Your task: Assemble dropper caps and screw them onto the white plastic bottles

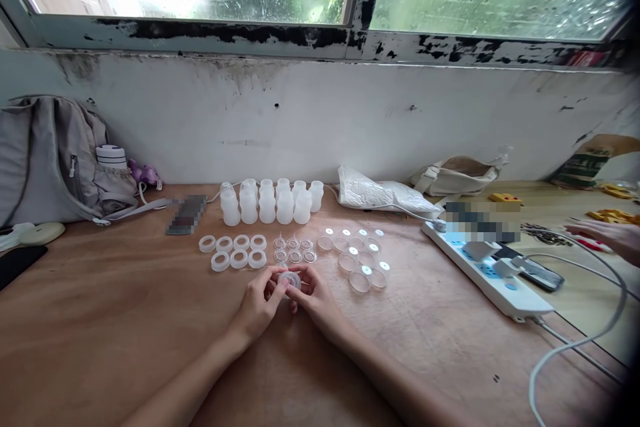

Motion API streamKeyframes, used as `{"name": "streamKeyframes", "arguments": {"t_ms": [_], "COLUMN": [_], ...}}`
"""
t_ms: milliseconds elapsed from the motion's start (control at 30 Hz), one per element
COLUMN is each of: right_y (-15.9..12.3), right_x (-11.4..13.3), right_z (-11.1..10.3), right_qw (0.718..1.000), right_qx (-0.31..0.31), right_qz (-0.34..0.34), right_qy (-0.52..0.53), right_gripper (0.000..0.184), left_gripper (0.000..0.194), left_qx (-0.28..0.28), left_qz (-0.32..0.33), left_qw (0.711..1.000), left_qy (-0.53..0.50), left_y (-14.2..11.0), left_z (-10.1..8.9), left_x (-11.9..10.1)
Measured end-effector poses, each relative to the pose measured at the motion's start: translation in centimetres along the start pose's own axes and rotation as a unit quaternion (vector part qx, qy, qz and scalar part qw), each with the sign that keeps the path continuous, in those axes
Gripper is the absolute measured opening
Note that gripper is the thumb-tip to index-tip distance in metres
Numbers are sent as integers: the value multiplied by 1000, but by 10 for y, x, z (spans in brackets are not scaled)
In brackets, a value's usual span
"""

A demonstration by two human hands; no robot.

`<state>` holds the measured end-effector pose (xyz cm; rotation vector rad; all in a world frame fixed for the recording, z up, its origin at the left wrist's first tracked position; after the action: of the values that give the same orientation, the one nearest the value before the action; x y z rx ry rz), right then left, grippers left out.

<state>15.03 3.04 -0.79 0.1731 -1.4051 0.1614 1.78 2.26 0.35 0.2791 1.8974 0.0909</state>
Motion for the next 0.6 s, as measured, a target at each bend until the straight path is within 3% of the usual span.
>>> {"name": "streamKeyframes", "arguments": {"t_ms": [233,600], "right_y": [4,7], "right_x": [-2,-7], "right_z": [-5,-10], "right_qw": [1000,998], "right_qx": [13,-18], "right_qz": [2,-12], "right_qy": [23,-63], "right_gripper": [30,25], "left_gripper": [28,25], "left_qx": [-4,-12], "left_qz": [-30,3], "left_qw": [998,998], "left_qy": [-48,70], "left_y": [2,0], "left_z": [1,1], "left_x": [5,7]}}
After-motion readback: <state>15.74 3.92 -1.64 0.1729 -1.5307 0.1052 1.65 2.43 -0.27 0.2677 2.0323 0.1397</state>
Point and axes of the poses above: each hand's wrist, its own y-axis towards the middle knuckle, its own z-axis out of the palm, x = y × z, the point moved 1 cm from there along y, towards the middle knuckle, and after that the axes turned 2 degrees about -x, right-handed, at the moved point
